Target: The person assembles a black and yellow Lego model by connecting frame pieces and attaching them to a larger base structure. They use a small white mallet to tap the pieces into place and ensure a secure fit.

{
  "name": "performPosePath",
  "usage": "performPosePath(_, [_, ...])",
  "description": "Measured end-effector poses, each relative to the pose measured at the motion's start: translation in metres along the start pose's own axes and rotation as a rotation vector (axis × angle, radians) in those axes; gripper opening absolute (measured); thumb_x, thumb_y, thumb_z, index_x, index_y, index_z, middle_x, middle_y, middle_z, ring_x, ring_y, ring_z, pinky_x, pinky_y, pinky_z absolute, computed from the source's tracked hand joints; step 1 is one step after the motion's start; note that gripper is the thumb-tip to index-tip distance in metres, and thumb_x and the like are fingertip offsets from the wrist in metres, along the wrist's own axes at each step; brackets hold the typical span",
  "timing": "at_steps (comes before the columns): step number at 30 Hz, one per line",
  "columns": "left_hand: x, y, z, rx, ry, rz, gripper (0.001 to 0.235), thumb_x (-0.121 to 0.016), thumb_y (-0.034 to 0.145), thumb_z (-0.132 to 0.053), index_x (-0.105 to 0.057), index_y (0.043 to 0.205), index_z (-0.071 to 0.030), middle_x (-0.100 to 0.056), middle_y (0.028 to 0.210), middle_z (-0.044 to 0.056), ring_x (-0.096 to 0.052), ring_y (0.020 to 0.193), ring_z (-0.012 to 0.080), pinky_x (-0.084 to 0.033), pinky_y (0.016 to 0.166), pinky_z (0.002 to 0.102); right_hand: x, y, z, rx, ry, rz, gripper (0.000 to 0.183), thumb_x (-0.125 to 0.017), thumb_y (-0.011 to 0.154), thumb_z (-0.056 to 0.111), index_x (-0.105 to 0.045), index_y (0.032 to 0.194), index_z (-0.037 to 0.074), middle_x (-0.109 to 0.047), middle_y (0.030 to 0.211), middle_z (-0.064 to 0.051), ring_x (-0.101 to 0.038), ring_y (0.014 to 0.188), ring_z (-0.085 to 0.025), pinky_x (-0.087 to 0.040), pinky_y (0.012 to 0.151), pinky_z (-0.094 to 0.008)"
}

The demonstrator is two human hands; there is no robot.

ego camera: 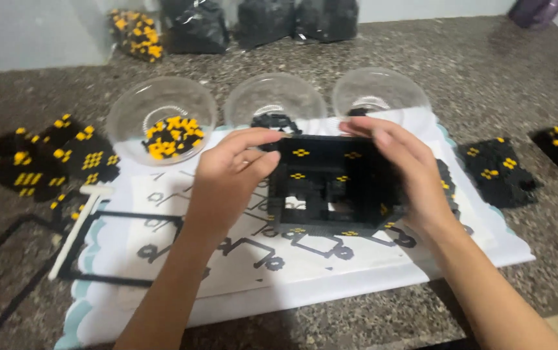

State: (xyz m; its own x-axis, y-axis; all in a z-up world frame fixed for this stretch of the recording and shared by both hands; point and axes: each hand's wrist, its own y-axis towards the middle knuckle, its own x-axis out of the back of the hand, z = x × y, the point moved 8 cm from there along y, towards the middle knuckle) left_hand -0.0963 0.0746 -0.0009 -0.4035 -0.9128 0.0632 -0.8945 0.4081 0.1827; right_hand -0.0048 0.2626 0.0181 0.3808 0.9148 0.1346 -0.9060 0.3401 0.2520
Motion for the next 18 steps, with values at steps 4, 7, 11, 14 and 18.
performPosePath(4, [0.0, 0.002, 0.013, 0.17, 0.031, 0.026, 0.027, -0.066, 0.077, -0.017, -0.072, 0.104, -0.017, -0.072, 0.074, 0.002, -0.062, 0.07, 0.005, -0.044, 0.066, 0.017, 0.003, -0.006, -0.005, 0.138, -0.038, -0.021, 0.043, -0.043, 0.089, 0.032, -0.057, 0.117, 0.003, -0.061, 0.122, -0.011, -0.055, 0.117, -0.019, -0.037, 0.105, -0.03])
performPosePath(7, [0.002, -0.006, -0.005, 0.187, -0.025, 0.024, 0.029, -0.057, 0.08, -0.023, -0.074, 0.102, -0.014, -0.069, 0.1, -0.004, -0.055, 0.075, 0.0058, -0.04, 0.071, 0.016, 0.0, -0.008, -0.011, 0.147, 0.105, -0.038, 0.035, -0.042, 0.092, 0.026, -0.056, 0.114, 0.001, -0.062, 0.118, -0.015, -0.057, 0.117, -0.022, -0.04, 0.107, -0.032])
performPosePath(11, [0.016, -0.015, -0.002, 0.214, -0.131, -0.036, 0.034, -0.058, 0.081, -0.025, -0.071, 0.11, -0.011, -0.064, 0.093, 0.001, -0.055, 0.078, 0.0099, -0.05, 0.07, 0.023, 0.001, -0.008, -0.022, 0.053, 0.28, -0.064, 0.039, -0.045, 0.089, 0.029, -0.054, 0.116, 0.002, -0.062, 0.116, -0.018, -0.059, 0.111, -0.022, -0.046, 0.101, -0.032])
performPosePath(14, [0.045, -0.029, 0.005, 0.06, 0.246, 0.016, 0.037, -0.051, 0.084, -0.029, -0.065, 0.115, -0.016, -0.064, 0.126, 0.002, -0.064, 0.105, 0.0115, -0.05, 0.091, 0.027, 0.003, -0.006, -0.03, 0.049, 0.287, -0.067, 0.041, -0.046, 0.089, 0.032, -0.055, 0.115, 0.003, -0.063, 0.115, -0.018, -0.06, 0.106, -0.023, -0.047, 0.096, -0.033])
performPosePath(18, [0.135, -0.062, 0.019, -0.017, 1.136, -0.302, 0.032, -0.063, 0.079, -0.007, -0.068, 0.11, -0.008, -0.067, 0.096, 0.016, -0.065, 0.094, 0.0359, -0.05, 0.083, 0.046, 0.01, -0.003, -0.033, 0.133, 0.154, -0.14, 0.045, -0.043, 0.094, 0.036, -0.057, 0.12, 0.002, -0.059, 0.115, -0.018, -0.05, 0.117, -0.026, -0.033, 0.107, -0.041])
